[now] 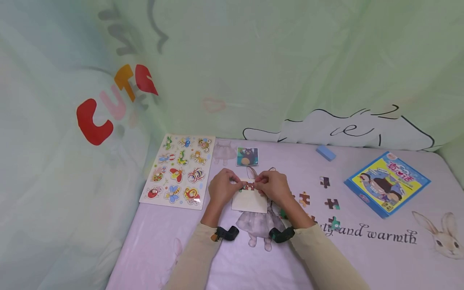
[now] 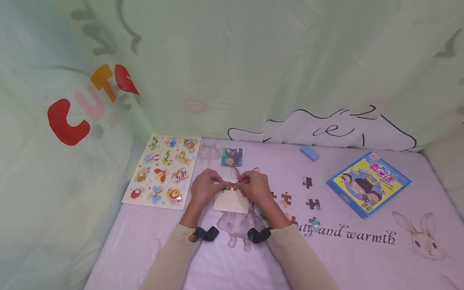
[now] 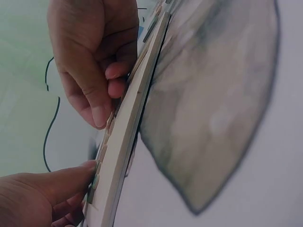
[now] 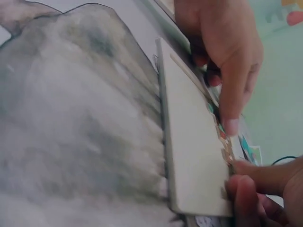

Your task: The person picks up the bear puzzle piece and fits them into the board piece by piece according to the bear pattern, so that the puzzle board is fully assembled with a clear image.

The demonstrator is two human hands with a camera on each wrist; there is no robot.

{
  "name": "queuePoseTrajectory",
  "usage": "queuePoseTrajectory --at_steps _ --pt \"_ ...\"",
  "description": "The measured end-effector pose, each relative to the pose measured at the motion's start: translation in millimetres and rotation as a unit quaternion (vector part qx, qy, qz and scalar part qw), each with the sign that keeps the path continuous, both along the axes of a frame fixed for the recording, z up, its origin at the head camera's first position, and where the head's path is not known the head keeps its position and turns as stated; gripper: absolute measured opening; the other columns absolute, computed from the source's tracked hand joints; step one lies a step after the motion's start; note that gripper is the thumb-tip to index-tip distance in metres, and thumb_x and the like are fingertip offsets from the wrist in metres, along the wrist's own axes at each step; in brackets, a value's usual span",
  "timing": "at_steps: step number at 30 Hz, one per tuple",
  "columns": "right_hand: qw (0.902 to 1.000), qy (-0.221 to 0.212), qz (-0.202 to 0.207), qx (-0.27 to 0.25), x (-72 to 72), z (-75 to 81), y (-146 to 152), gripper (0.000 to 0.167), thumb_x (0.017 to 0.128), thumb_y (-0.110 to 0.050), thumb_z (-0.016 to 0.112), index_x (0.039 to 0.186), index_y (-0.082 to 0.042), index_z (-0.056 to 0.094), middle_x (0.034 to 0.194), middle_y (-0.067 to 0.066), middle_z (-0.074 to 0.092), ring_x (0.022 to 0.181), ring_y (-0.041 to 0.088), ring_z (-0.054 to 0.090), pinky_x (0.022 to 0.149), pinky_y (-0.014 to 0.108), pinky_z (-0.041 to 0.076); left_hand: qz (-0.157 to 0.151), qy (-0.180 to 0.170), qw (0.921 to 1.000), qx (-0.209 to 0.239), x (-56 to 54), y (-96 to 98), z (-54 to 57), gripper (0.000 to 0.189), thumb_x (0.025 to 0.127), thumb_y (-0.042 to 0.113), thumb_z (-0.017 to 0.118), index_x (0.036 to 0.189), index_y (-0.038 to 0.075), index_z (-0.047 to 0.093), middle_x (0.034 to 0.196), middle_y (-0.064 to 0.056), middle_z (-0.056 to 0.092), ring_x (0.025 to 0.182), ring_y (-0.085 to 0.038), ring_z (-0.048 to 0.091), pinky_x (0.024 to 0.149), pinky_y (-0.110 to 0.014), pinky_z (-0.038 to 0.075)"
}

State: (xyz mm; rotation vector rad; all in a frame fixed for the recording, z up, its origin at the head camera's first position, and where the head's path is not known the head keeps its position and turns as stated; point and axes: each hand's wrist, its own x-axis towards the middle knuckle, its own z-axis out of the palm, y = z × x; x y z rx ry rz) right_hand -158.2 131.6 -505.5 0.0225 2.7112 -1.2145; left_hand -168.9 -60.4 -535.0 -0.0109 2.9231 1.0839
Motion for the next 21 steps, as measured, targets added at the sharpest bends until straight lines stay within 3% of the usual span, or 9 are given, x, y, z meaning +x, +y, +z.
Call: queuePoseTrajectory --at_steps 4,11,21 --pt "0.9996 -0.01 0.023 -0.009 0.6 0.4 3.4 0.025 0.086 -0.018 0.082 0.108 -0.008 0.074 0.082 0.006 0.068 0.064 0.014 0.06 0.056 0.027 0.049 -0.024 0.011 0.9996 0.007 -1.9 -2.2 -4.3 0.019 0.083 0.041 0.082 0.081 0.023 0.075 0.104 0.007 0.066 0.09 -0.014 0.061 0.075 -0.032 0.045" --pt "0.9989 -0.017 0.044 0.004 -1.7 -0.6 4.4 0.031 0.086 -0.018 0.082 0.114 -0.01 0.072 0.076 0.005 0.064 0.06 0.015 0.057 0.053 0.028 0.045 -0.127 0.029 0.9911 0.027 -4.5 -6.9 -10.0 0.019 0.083 0.038 0.084 0.096 0.025 0.077 0.111 0.01 0.065 0.085 -0.009 0.054 0.072 -0.026 0.042" --pt "0.998 -0.04 0.048 -0.004 -4.7 0.1 5.2 0.031 0.089 -0.02 0.079 0.117 -0.012 0.071 0.08 0.006 0.063 0.062 0.016 0.058 0.054 0.027 0.045 -0.136 0.031 0.99 0.02 -5.0 -7.6 -8.4 0.02 0.082 0.037 0.084 0.095 0.025 0.075 0.112 0.009 0.066 0.086 -0.01 0.055 0.074 -0.027 0.043"
